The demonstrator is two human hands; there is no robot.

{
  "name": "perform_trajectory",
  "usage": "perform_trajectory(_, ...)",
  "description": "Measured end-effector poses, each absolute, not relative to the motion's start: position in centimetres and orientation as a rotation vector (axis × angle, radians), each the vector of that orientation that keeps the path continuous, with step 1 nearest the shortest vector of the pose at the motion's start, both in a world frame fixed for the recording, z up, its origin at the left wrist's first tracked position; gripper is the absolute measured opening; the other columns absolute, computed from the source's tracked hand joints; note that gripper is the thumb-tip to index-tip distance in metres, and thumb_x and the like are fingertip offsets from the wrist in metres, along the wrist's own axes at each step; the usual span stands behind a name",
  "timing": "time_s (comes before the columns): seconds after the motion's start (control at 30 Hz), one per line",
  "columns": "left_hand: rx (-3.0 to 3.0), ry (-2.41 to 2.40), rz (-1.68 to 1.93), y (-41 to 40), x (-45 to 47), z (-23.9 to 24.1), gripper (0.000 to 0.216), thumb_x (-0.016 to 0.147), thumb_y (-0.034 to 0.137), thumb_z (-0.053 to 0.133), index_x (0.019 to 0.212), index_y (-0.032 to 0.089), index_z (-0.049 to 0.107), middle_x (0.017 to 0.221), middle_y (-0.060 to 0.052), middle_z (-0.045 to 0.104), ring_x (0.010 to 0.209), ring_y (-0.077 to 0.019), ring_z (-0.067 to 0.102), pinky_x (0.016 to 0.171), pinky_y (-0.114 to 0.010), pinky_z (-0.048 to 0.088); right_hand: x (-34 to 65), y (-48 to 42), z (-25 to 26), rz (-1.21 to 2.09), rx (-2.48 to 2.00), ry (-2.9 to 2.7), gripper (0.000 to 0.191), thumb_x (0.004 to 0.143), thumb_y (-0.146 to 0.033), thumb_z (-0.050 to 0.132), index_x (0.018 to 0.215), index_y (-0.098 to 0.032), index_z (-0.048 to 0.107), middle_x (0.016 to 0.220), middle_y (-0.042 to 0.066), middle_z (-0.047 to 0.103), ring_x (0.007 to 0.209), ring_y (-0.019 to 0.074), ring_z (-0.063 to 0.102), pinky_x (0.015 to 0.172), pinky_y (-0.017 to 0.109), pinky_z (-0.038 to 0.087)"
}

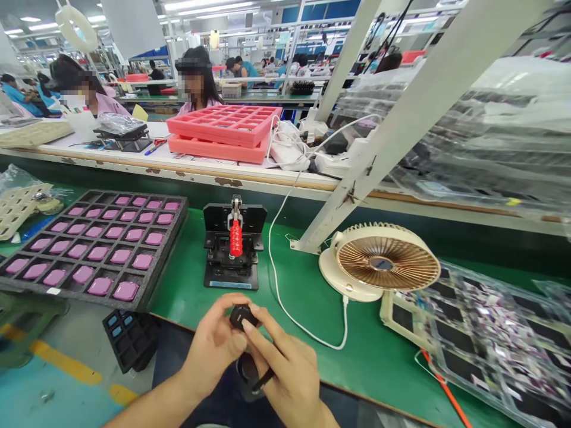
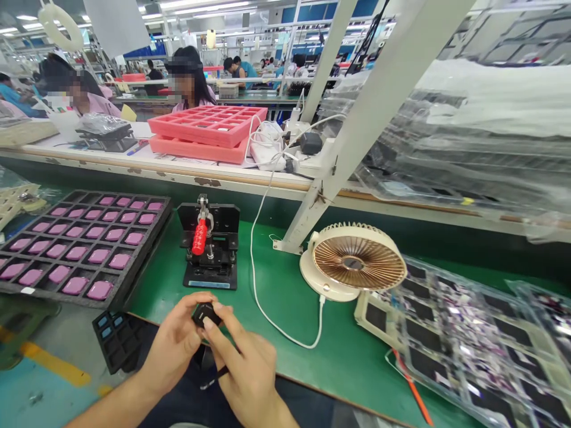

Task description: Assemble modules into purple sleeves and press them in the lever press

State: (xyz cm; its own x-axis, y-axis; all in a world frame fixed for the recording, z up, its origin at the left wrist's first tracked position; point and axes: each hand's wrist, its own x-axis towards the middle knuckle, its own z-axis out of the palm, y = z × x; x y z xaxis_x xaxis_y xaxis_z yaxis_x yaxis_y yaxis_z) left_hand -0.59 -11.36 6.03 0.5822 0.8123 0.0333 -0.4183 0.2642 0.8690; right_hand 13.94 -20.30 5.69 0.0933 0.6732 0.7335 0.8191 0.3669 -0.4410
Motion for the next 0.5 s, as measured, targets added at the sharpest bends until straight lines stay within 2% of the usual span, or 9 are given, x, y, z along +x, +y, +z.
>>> perform_trajectory(0.07,0.92,0.574,0.906,-11.4,-0.4,6.2,0.034,0.088,0.037,0.088,0.119,0.024,0.079,0.112,-0.009,0.078,0.099,-0.0214,0.075,0.092,-0.032,0.06,13.8,-19.7,5.8,-0.164,-1.369,-1.594,0.038,0.102,-0.015,0.068,0.138,-0.025,0.068,0.134,0.015,0.074,0.108,0.0226,0.079,0.083,0.029,0.067)
perform_trajectory(0.17,0.827,0.577,0.955,-10.8,-0.4,6.7,0.029,0.081,0.036,0.094,0.102,0.02,0.083,0.094,-0.007,0.08,0.087,-0.0199,0.076,0.084,-0.031,0.06,13.7,-19.1,6.7,-0.072,-1.436,-1.491,0.029,0.101,-0.028,0.071,0.129,-0.022,0.064,0.115,0.013,0.074,0.101,0.023,0.077,0.079,0.031,0.065)
perform_trajectory(0.3,0.804,0.488,0.956,-9.9,-0.8,7.0,0.03,0.073,0.034,0.099,0.098,0.023,0.086,0.09,-0.006,0.081,0.082,-0.0187,0.075,0.079,-0.03,0.061,14.0,-18.7,8.1,0.09,-1.458,-1.711,0.008,0.107,-0.029,0.06,0.111,-0.022,0.062,0.09,0.004,0.067,0.075,0.0163,0.067,0.061,0.028,0.049)
perform_trajectory(0.4,0.81,0.452,0.952,-9.9,-0.9,6.8,0.028,0.072,0.032,0.1,0.096,0.025,0.087,0.088,-0.005,0.08,0.083,-0.0176,0.074,0.08,-0.029,0.059,14.1,-18.4,8.6,0.121,-1.4,-1.832,0.015,0.108,-0.023,0.052,0.094,-0.022,0.057,0.078,0.0,0.059,0.061,0.0137,0.054,0.055,0.031,0.035)
perform_trajectory(0.5,0.799,0.432,0.98,-10.3,-0.9,6.6,0.024,0.071,0.031,0.1,0.09,0.027,0.087,0.085,-0.004,0.079,0.083,-0.0172,0.073,0.082,-0.029,0.059,13.8,-18.4,8.3,0.124,-1.336,-1.803,0.018,0.106,-0.021,0.052,0.088,-0.022,0.053,0.072,-0.002,0.055,0.059,0.0134,0.05,0.056,0.032,0.031)
